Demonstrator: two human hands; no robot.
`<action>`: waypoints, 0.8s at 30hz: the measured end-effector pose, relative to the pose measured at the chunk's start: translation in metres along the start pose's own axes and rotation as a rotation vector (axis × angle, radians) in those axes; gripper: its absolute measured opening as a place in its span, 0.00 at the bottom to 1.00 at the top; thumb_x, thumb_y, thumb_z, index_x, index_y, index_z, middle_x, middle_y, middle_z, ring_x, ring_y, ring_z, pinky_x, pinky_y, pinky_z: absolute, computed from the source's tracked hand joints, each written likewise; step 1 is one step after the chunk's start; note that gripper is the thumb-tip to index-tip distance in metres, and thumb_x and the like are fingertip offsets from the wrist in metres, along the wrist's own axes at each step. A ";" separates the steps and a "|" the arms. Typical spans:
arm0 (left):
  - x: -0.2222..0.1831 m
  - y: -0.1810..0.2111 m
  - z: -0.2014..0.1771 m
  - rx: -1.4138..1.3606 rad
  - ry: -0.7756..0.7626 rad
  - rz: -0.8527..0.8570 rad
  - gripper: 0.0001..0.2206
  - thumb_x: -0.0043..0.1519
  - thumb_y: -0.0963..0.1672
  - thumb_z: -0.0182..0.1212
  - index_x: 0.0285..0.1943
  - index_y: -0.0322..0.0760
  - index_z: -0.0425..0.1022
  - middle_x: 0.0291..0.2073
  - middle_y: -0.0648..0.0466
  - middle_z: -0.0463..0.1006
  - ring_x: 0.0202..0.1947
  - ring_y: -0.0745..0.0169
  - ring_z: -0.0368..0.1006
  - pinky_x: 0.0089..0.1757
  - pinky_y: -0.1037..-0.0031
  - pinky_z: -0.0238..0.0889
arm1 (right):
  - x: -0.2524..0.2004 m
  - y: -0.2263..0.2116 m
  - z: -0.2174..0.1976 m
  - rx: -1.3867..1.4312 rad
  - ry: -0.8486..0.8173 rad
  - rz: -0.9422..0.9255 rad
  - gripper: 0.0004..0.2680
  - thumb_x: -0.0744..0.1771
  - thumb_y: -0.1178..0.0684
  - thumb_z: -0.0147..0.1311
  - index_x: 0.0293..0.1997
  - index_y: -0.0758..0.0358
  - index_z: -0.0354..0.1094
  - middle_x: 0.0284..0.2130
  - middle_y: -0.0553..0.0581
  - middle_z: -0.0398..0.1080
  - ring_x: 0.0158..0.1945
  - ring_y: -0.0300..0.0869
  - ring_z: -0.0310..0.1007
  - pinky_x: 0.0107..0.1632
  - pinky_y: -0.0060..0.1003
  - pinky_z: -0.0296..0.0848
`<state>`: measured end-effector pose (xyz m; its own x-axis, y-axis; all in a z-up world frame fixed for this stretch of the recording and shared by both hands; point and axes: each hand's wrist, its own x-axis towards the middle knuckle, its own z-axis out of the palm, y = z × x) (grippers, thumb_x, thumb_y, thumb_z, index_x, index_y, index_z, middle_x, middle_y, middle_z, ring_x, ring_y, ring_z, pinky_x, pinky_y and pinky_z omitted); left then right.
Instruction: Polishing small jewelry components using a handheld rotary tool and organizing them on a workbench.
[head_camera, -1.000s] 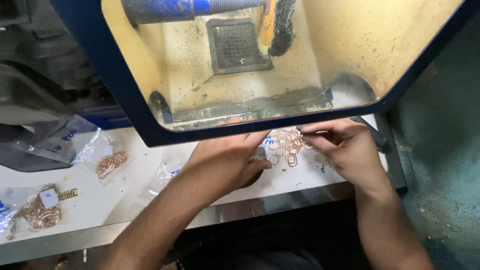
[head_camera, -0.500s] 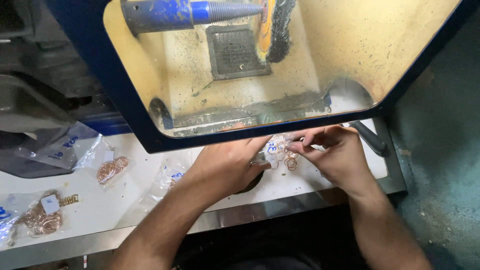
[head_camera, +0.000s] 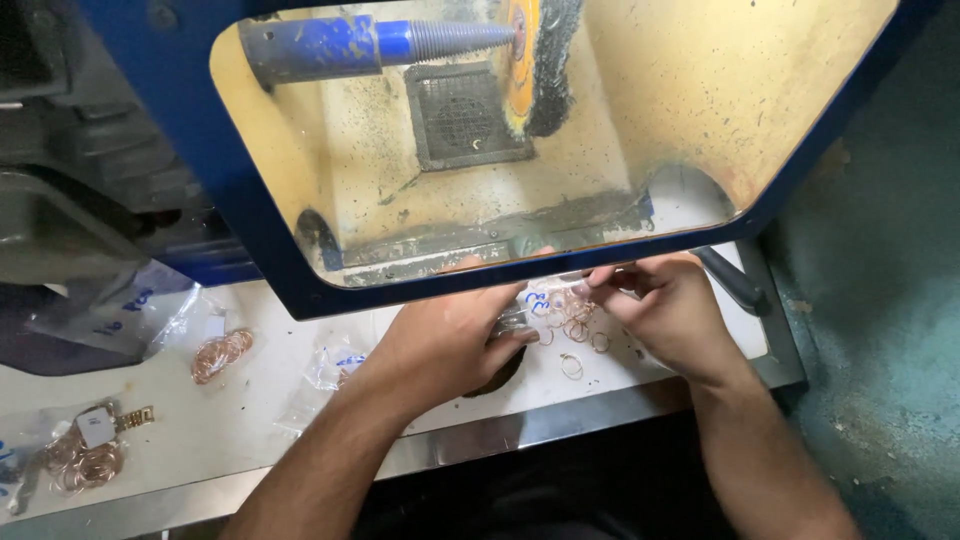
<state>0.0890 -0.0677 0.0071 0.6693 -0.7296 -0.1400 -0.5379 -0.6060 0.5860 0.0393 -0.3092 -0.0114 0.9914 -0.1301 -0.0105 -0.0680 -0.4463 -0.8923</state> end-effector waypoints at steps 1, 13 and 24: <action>0.000 0.000 -0.002 -0.002 0.000 0.000 0.25 0.63 0.52 0.62 0.69 0.47 0.67 0.41 0.53 0.82 0.38 0.48 0.77 0.30 0.56 0.71 | 0.001 -0.002 0.001 -0.002 -0.001 0.001 0.05 0.63 0.66 0.63 0.29 0.62 0.76 0.29 0.54 0.81 0.35 0.36 0.83 0.45 0.26 0.82; -0.003 -0.014 0.008 -0.107 0.192 0.166 0.37 0.62 0.48 0.67 0.80 0.50 0.52 0.44 0.51 0.75 0.45 0.50 0.70 0.42 0.63 0.66 | -0.008 -0.025 0.023 0.414 0.001 -0.152 0.06 0.69 0.54 0.56 0.46 0.59 0.61 0.38 0.54 0.69 0.40 0.38 0.73 0.45 0.31 0.74; -0.017 -0.006 -0.024 -0.471 0.098 -0.045 0.32 0.64 0.47 0.63 0.79 0.56 0.56 0.39 0.57 0.73 0.30 0.63 0.63 0.40 0.79 0.60 | -0.031 -0.016 0.009 0.290 0.054 -0.038 0.12 0.69 0.60 0.47 0.59 0.67 0.60 0.54 0.62 0.71 0.60 0.49 0.73 0.68 0.42 0.71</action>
<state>0.0937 -0.0440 0.0253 0.7444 -0.6585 -0.1110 -0.2319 -0.4108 0.8817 0.0107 -0.2899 -0.0010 0.9848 -0.1683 0.0425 0.0114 -0.1812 -0.9834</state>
